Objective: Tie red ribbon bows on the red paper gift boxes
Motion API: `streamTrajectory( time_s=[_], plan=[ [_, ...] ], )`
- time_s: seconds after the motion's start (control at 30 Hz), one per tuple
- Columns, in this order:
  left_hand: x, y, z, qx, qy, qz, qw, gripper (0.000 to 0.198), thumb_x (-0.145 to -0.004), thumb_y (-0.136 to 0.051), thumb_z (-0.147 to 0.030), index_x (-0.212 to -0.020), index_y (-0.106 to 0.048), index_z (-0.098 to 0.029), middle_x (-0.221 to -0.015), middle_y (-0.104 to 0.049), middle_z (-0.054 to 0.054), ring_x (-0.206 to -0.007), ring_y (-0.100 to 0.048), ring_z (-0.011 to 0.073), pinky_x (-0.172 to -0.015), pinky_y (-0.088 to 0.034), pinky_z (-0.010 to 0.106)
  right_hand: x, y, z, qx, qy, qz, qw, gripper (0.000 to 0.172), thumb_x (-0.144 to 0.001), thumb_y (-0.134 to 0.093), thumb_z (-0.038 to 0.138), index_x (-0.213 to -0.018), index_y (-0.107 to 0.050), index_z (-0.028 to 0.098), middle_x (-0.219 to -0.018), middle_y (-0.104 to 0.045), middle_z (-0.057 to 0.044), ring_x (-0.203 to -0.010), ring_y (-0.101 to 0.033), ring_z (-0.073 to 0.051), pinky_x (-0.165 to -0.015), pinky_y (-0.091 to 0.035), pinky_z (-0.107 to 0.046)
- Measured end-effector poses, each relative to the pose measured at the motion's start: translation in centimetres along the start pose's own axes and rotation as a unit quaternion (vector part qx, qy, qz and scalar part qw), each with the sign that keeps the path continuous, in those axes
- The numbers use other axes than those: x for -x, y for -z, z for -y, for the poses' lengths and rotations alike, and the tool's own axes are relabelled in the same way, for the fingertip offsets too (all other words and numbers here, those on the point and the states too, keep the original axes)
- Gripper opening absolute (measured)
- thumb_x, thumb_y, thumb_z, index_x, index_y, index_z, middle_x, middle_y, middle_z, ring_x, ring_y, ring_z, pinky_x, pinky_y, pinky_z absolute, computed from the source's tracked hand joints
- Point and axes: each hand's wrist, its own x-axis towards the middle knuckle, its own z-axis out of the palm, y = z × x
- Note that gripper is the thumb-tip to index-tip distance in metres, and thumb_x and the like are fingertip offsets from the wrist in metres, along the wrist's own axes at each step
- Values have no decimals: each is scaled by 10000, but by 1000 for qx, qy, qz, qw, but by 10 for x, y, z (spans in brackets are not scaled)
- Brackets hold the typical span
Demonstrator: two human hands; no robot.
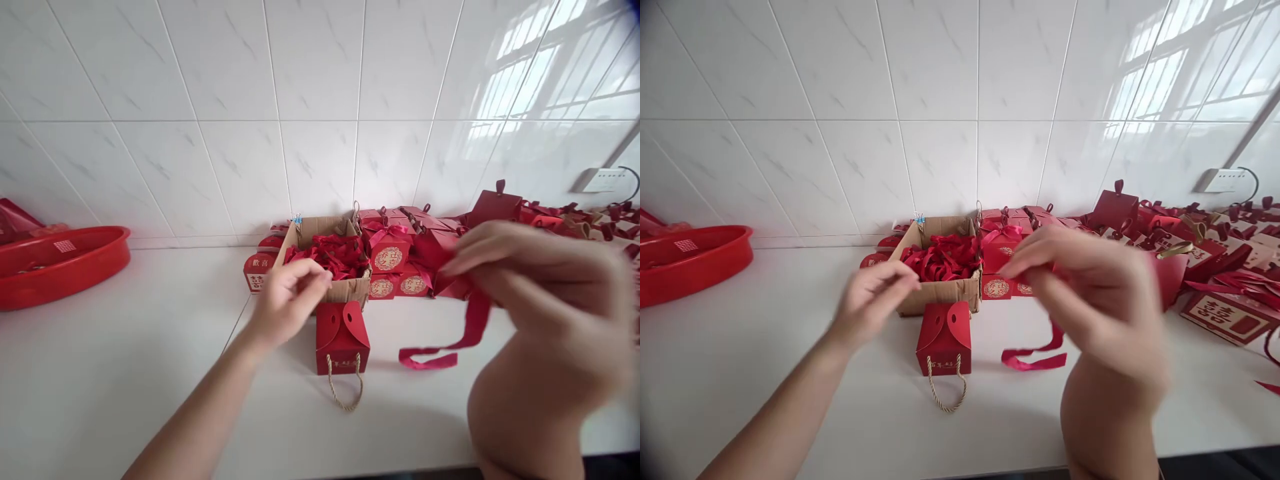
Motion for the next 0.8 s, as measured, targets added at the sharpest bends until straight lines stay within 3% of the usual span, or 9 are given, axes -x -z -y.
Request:
streamTrajectory(
  time_s=[0.07, 0.13, 0.27, 0.5, 0.8],
  plan=[
    [9, -18, 29, -60, 8, 13, 998, 133, -869, -559, -252, -788, -632, -176, -781, -610, 31, -754, -570, 151, -625, -449, 263, -9, -28, -12, -41, -2, 192, 981, 226, -822, -487, 108, -859, -668, 238, -837, -657, -23, -748, -599, -173, -622, -463, -295],
    [21, -29, 53, -87, -10, 18, 996, 84, -849, -578, -224, -881, -647, -187, -1017, -617, 67, -1026, -559, 208, -878, -459, 342, -22, -53, -32, -21, -29, 333, 942, 216, -816, -469, 97, -881, -644, 204, -758, -631, -12, -692, -565, -150, -605, -442, -271],
    [48, -37, 74, -86, -28, 11, 996, 171, -862, -548, -216, -1014, -624, -210, -1203, -557, 84, -1181, -488, 229, -1022, -397, 398, -38, -88, -70, 12, -79, 463, 883, 152, -782, -464, 86, -811, -575, 185, -696, -579, 13, -622, -514, -117, -552, -397, -231],
    [62, -44, 78, -126, 5, 45, 991, 251, -838, -593, -273, -1085, -587, -224, -1281, -530, 85, -1238, -454, 262, -1049, -392, 429, -33, -96, -79, 30, -102, 521, 847, 145, -748, -470, 90, -814, -530, 204, -701, -570, 20, -615, -508, -118, -536, -389, -225],
    [65, -50, 78, -145, 13, 81, 986, 331, -872, -554, -295, -1198, -577, -246, -1361, -477, 99, -1293, -389, 300, -1073, -368, 477, -30, -91, -72, 53, -111, 491, 862, 143, -747, -474, 92, -794, -533, 214, -725, -597, -4, -635, -526, -144, -526, -398, -241]
  ],
)
